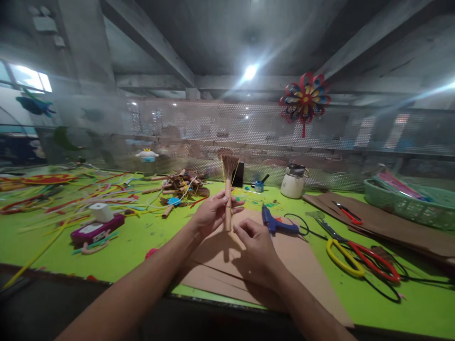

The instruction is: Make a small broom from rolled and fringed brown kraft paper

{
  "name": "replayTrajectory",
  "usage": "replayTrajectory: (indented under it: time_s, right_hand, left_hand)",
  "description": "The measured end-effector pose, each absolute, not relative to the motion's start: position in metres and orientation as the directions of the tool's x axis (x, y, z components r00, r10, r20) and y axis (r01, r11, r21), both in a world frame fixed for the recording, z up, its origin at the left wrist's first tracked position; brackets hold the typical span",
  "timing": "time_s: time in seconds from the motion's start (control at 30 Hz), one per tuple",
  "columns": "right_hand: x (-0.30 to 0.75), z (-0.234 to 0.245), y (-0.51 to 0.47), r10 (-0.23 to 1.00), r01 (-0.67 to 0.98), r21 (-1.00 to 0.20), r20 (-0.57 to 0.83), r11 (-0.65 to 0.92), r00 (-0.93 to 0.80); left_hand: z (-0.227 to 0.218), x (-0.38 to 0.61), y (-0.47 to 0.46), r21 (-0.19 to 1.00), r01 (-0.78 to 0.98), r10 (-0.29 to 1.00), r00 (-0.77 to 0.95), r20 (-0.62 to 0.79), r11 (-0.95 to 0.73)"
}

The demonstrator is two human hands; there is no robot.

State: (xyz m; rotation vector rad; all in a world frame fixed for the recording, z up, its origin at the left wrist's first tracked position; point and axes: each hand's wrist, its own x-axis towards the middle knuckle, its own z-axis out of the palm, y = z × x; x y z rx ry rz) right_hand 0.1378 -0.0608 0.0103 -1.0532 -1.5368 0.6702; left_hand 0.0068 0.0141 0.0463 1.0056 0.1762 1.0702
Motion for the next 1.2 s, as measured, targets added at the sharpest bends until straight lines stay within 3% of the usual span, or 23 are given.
replayTrajectory:
  time_s: [0.17,0.57,0.63,0.8,0.97,1.07,1.2]
  right_hand:
    - [0.138,0.003,-0.060,0.839,0.416,-0.752,0.542,0.511,-0.051]
    - [0.140,0.000,-0.052,0.869,0.469,-0.746,0.484,0.473,-0.107]
    - [0.145,0.005,-0.051,0.866,0.429,-0.772,0.498,0.469,-0.050]
    - [0.164,0.017,-0.043,0.856,0.121,-0.899,0.438,0.421,0.274]
    - [0.166,0.025,-0.033,0.854,-0.067,-0.888,0.413,0.455,0.317]
    - [0.164,0.026,-0.032,0.832,-0.058,-0.870,0.446,0.489,0.331]
    - [0.166,0.023,-0.036,0.749,0.130,-0.842,0.528,0.524,0.399]
  left_hand:
    - [0.051,0.006,0.010,0.753,-0.648,0.819,0.492,0.295,0.118]
    - [0.050,0.001,0.012,0.808,-0.582,0.742,0.581,0.334,0.093]
    - [0.051,0.000,0.011,0.826,-0.557,0.727,0.601,0.331,0.084]
    - [0.051,0.001,0.006,0.882,-0.464,0.683,0.671,0.290,0.081]
    - [0.044,0.009,-0.001,0.933,-0.354,0.585,0.772,0.249,0.070]
    - [0.039,0.012,-0.004,0.948,-0.317,0.539,0.805,0.250,0.034]
    - [0.037,0.015,-0.005,0.976,-0.210,0.552,0.807,0.208,-0.060]
